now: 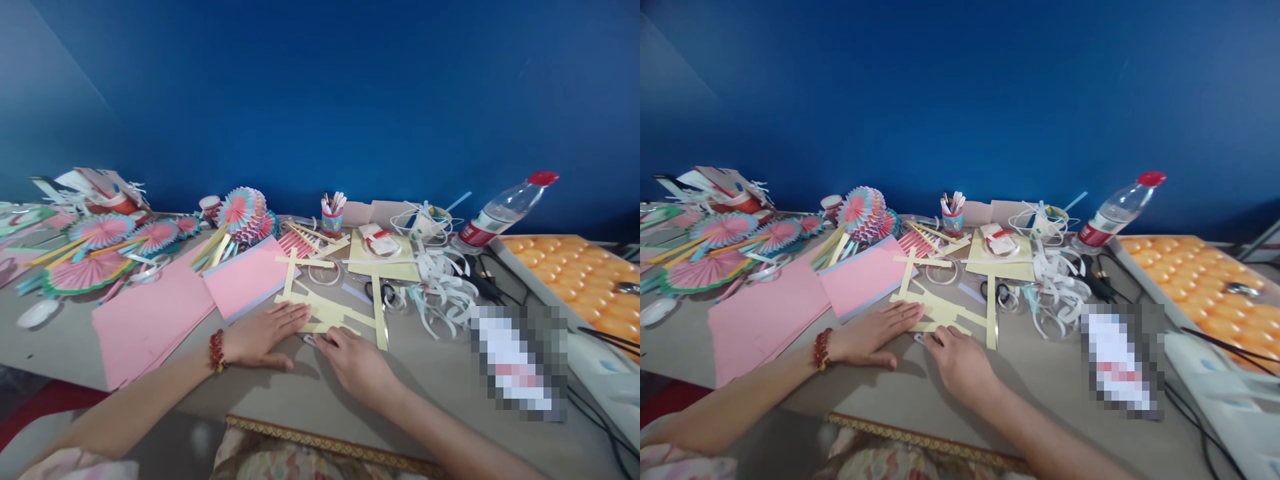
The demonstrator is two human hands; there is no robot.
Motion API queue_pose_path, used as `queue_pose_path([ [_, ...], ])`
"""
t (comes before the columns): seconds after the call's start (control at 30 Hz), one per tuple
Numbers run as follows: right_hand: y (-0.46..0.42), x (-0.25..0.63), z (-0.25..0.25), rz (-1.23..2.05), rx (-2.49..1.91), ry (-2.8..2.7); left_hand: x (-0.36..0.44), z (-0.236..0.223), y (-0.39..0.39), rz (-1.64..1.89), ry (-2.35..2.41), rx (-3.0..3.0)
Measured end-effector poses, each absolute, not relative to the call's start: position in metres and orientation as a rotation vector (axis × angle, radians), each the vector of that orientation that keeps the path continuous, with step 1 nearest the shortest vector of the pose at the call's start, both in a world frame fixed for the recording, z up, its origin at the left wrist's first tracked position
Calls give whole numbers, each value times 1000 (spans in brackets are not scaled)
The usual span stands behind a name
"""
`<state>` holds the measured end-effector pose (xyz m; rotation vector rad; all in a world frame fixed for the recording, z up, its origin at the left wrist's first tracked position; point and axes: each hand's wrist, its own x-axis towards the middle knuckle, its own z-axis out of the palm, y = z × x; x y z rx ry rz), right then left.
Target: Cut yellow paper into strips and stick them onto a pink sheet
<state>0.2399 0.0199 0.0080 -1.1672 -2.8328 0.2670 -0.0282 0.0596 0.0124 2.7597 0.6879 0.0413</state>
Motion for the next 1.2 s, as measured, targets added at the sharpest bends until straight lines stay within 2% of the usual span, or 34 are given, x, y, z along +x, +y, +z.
queue_pose_path([
  [0.23,18,241,9,305,-1173,-2820,-53,12,57,20,716,2785],
  [0.93,20,218,14,301,-1143,-2881,-54,7,53,-3,689,2736],
  [1.2,21,219,18,323,-1163,-2894,-69,17,80,372,729,2599],
])
